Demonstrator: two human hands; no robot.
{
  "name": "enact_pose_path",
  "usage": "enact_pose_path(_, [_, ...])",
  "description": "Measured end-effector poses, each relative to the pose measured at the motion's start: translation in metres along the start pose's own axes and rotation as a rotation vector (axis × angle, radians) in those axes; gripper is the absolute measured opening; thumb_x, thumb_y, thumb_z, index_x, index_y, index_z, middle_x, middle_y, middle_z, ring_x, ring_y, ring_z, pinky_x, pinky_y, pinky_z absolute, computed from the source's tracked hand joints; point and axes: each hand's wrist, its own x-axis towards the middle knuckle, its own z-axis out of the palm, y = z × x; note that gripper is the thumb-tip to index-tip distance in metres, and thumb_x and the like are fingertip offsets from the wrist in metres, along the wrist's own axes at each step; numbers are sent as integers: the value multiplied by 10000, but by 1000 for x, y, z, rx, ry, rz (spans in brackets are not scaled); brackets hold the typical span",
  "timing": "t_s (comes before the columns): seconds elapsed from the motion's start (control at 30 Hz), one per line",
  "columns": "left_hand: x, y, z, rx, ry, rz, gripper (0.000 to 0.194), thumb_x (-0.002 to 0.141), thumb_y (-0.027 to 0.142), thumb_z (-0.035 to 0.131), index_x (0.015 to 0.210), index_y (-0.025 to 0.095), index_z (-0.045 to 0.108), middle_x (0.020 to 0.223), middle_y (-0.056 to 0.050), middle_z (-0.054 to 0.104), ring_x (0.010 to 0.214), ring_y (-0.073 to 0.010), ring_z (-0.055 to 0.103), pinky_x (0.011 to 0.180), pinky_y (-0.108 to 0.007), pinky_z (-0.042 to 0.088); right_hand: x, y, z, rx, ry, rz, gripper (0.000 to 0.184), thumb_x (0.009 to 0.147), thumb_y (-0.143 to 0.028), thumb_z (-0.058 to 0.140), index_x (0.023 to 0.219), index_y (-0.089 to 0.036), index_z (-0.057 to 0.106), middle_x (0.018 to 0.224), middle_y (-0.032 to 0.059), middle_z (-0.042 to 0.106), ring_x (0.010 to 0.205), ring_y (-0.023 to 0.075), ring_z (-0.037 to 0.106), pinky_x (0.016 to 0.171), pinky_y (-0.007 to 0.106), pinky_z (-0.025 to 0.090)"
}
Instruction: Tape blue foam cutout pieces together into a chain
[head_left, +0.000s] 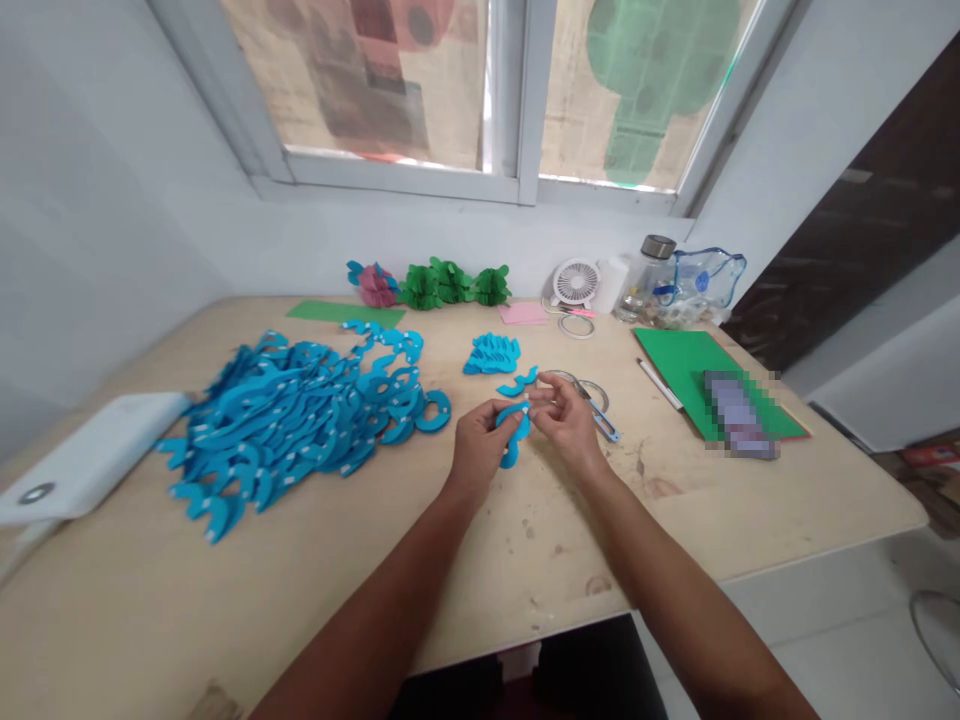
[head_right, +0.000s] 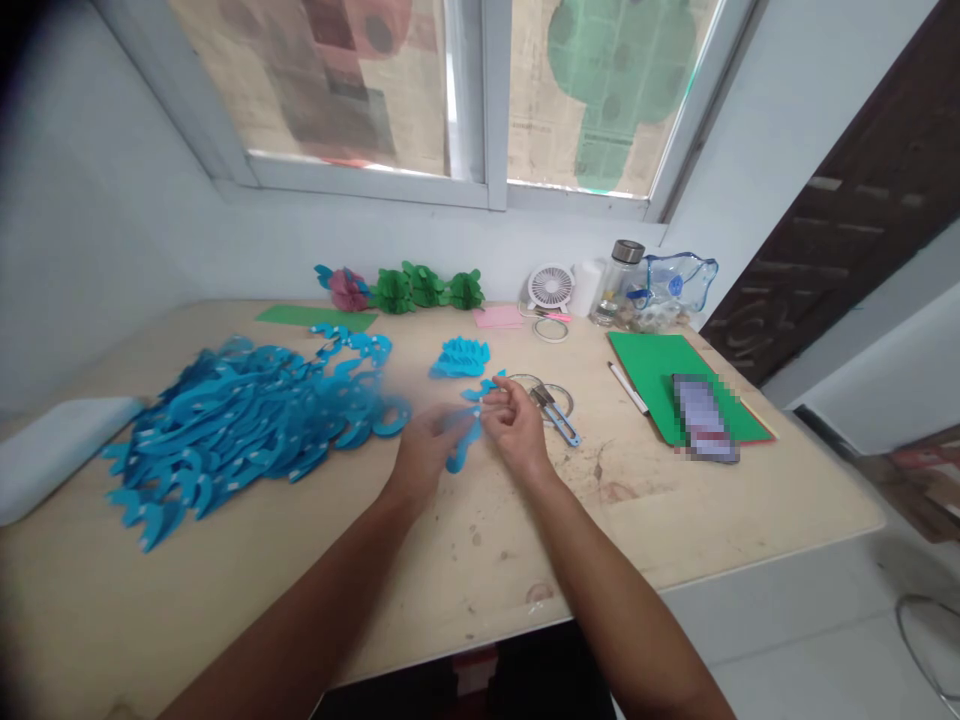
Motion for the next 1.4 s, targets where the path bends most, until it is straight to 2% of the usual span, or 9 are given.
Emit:
enact_pose_path(0.23, [2, -5, -1, -23, 0, -68, 240, 581, 339, 695, 687, 133, 637, 460, 42, 497, 372, -57, 387, 331, -168, 287, 0, -3, 0, 13, -38, 53, 476, 625, -250, 675, 1069, -214, 509, 922, 33, 639, 678, 122, 605, 654, 265, 489])
enact_pose_path(0.53, [4, -6, -2, -39, 8, -71, 224, 577, 337, 685, 597, 130, 602, 429, 44, 472, 364, -54, 375, 322, -164, 265, -3, -13, 2, 11, -74, 49, 432, 643, -269, 668, 1051, -208, 539, 836, 25, 647, 780, 160, 620, 732, 308, 493])
enact_pose_path(0.73, [5, -7, -2, -37, 17, -67, 233, 606, 353, 667, 615, 128, 607, 426, 40, 475, 356, -55, 372, 316, -166, 265, -2, -12, 1, 5, 29, 33, 359, 645, -250, 641, 985, -205, 534, 746, 1, 632, 690, 142, 610, 715, 305, 490])
enact_pose_path(0.9, [5, -7, -2, -23, 16, -62, 238, 615, 360, 661, 599, 130, 601, 409, 47, 460, 343, -53, 362, 317, -170, 259, -5, -11, 4, -63, 16, -48, 394, 646, -204, 617, 1028, -196, 522, 746, 2, 618, 681, 137, 594, 674, 276, 468])
enact_pose_path(1.13, [4, -5, 0, -39, 40, -55, 242, 603, 360, 675, 597, 135, 589, 426, 52, 461, 363, -53, 368, 329, -168, 262, -8, -10, 7, -181, 1, -109, 426, 687, -180, 576, 1106, -193, 500, 791, 13, 628, 708, 143, 594, 701, 284, 464])
enact_pose_path(1.27, [2, -3, 1, -44, 52, -56, 253, 595, 371, 684, 612, 135, 596, 435, 50, 469, 374, -57, 375, 328, -170, 260, -7, -7, 3, -257, 20, -118, 369, 706, -199, 566, 1074, -199, 528, 760, 0, 625, 694, 141, 586, 688, 277, 460])
enact_pose_path(1.4, [1, 0, 1, -55, 71, -58, 288, 566, 393, 708, 642, 134, 609, 430, 53, 462, 359, -55, 361, 314, -172, 248, -6, -6, -1, -403, 16, -129, 238, 728, -236, 547, 954, -191, 607, 728, 0, 620, 624, 133, 549, 612, 260, 436])
